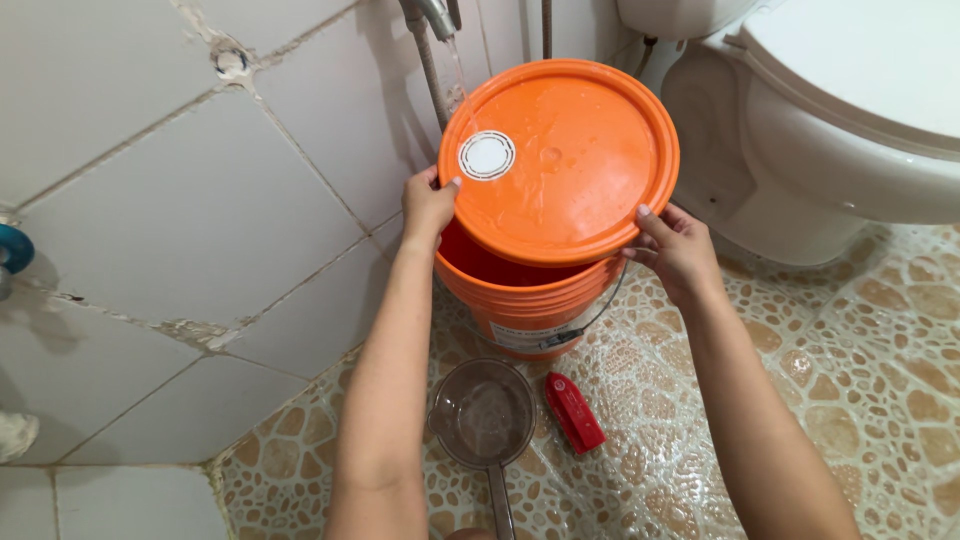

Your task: The person scrubs the bathroom floor using a red scrubbing brush and water from a metal scoop. They move around the toilet and sink, cleaning the tiled floor and rinsing the brush periodically.

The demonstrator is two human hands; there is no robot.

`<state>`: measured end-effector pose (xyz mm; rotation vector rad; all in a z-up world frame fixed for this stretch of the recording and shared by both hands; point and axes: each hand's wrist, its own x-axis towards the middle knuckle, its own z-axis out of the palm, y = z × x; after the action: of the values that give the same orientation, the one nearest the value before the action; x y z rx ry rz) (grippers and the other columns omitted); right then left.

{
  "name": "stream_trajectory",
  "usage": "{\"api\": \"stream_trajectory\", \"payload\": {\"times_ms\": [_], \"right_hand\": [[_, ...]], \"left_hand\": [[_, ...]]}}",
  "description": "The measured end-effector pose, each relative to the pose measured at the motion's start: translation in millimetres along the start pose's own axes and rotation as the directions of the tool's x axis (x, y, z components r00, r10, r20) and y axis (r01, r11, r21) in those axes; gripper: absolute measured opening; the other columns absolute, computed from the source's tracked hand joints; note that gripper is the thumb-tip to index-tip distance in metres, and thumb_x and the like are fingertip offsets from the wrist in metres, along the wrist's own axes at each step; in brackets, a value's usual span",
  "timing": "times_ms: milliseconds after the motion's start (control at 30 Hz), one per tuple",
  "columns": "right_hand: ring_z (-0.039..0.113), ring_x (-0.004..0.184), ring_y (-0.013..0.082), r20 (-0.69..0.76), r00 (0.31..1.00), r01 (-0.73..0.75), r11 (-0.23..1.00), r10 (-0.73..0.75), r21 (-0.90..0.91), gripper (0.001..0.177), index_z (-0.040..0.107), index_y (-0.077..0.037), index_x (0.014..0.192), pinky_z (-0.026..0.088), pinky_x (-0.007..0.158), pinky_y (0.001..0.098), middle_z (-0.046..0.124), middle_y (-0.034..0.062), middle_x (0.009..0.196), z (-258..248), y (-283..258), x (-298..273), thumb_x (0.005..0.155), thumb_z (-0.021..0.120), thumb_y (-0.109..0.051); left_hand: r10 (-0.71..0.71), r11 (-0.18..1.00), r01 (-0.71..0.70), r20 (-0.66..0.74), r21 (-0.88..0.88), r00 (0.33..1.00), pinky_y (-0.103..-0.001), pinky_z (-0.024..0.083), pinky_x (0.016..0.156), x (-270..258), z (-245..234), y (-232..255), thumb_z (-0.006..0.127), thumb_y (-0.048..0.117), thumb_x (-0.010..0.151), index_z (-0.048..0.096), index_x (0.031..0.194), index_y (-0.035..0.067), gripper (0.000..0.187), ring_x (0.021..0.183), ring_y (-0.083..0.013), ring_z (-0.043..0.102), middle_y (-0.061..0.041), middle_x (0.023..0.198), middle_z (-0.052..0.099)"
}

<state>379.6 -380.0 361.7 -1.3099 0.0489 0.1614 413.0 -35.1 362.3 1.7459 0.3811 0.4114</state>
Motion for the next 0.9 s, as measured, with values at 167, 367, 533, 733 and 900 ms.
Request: {"api": "stream_trajectory", "payload": {"times_ms": [167,367,533,733,900], "right_hand": [[0.066,0.074,0.0080,0.008,1.000,-0.022,1.000,0.022,0.012,0.029,0.069,-0.003,0.124,0.060,0.071,0.0285,0.073,0.0026,0.097,-11,6,6,0.102,0.063,-0.021],[0.064,0.073,0.0074,0.062,0.997,-0.037,0.998,0.035,0.042,0.028,0.070,-0.001,0.122,0.059,0.074,0.0286,0.071,0.0013,0.092,-29,9,14,0.104,0.065,-0.022],[0.064,0.071,0.0070,0.048,0.997,-0.065,0.996,0.062,0.063,0.027,0.070,-0.001,0.117,0.060,0.074,0.0271,0.072,0.0011,0.090,-23,3,12,0.101,0.066,-0.023],[0.064,0.067,0.0076,0.031,1.000,0.000,1.000,-0.001,0.028,0.028,0.071,0.002,0.115,0.059,0.069,0.0261,0.071,0.0031,0.086,-9,-6,2,0.100,0.069,-0.022],[0.064,0.067,0.0078,0.023,0.998,-0.067,0.997,0.066,0.046,0.026,0.070,0.002,0.111,0.059,0.070,0.0270,0.071,0.0025,0.084,-11,5,6,0.100,0.069,-0.022]], "left_hand": [[0.061,0.998,-0.061,0.023,-0.018,0.998,-0.029,0.057,0.082,-8,0,18,0.071,0.007,0.089,0.070,0.123,-0.001,0.035,0.091,-0.0140,0.075,-0.009,0.105,0.079],[0.132,0.986,-0.134,0.028,0.095,0.991,-0.030,0.058,0.079,-14,1,39,0.074,0.008,0.086,0.073,0.115,-0.002,0.030,0.087,-0.0146,0.076,-0.010,0.100,0.080],[0.062,0.981,-0.065,0.024,0.182,0.998,-0.032,0.057,0.078,-7,-8,34,0.077,0.011,0.087,0.074,0.110,-0.004,0.028,0.084,-0.0172,0.074,-0.011,0.096,0.080],[-0.086,0.996,0.083,0.075,0.043,0.993,-0.032,0.059,0.077,-3,-20,22,0.074,0.009,0.087,0.073,0.110,-0.005,0.027,0.083,-0.0174,0.075,-0.013,0.096,0.079],[-0.005,0.987,-0.002,0.045,0.158,0.999,-0.032,0.058,0.078,-8,-20,37,0.075,0.010,0.087,0.073,0.110,-0.004,0.027,0.084,-0.0168,0.075,-0.012,0.097,0.079]]}}
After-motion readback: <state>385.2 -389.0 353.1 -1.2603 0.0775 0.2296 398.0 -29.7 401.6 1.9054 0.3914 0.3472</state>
